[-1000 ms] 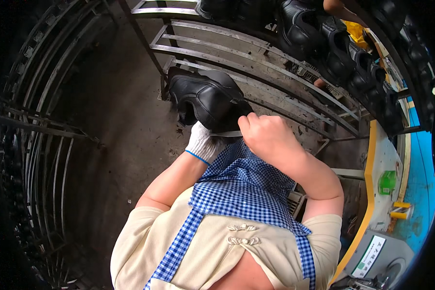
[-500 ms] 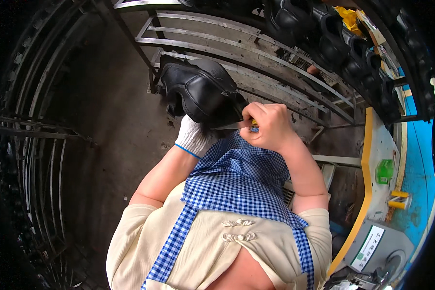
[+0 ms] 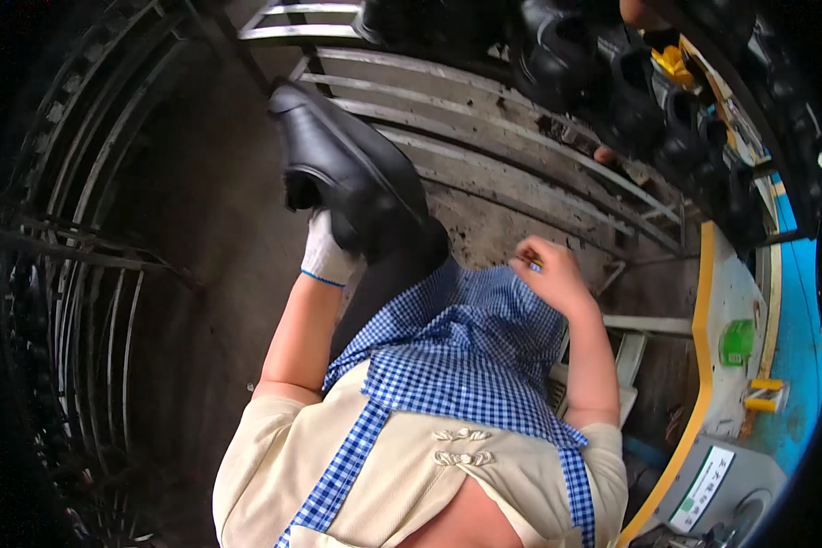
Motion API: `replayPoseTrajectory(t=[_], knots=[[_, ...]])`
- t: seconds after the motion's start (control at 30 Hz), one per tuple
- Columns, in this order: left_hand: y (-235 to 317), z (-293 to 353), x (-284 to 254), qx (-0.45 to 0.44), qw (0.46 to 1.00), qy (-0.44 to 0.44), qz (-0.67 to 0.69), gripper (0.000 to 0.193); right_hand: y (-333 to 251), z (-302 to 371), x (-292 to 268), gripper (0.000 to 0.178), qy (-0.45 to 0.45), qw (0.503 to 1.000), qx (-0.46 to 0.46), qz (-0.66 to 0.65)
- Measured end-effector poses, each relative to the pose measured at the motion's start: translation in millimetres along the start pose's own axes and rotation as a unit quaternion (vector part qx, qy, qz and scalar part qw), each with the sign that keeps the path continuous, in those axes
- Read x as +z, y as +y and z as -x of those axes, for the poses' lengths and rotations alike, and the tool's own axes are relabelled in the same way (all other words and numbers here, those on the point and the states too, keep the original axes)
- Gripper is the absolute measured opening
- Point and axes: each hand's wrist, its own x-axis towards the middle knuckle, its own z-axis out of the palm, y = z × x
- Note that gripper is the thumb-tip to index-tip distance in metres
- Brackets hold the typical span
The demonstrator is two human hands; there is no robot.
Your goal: The person uses a small knife to trim excess material from the edges and soles of black shoes. They pick up shoes from a metal rack, scrape the seams and soles with the blade, and place the shoes back on the rack. The process is repeated for multiple shoes while seated.
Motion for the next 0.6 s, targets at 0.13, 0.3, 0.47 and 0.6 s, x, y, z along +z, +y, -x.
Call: replayPoseTrajectory(t=[0.13, 0.3, 0.47, 0.6], knots=[[28.0, 16.3, 22.7, 0.063, 0.647, 0.016, -0.760, 0.034, 11.6, 2.7, -1.1, 0.013, 0.129, 0.952, 0.008, -0.279], [26.2, 21.5, 9.2, 0.325, 0.486, -0.115, -0.803, 0.042, -21.5, -15.8, -13.8, 0.018, 0.203, 0.943, -0.125, -0.232], [10.6, 22.0, -26.7, 0.271, 0.629, -0.138, -0.716, 0.054, -43.0, -23.8, -27.0, 0.025, 0.192, 0.946, -0.181, -0.188], [-1.7, 29.4, -39.6, 0.016, 0.909, -0.066, -0.410, 0.049, -44.9, -24.5, -34.4, 0.023, 0.114, 0.965, -0.214, -0.097]])
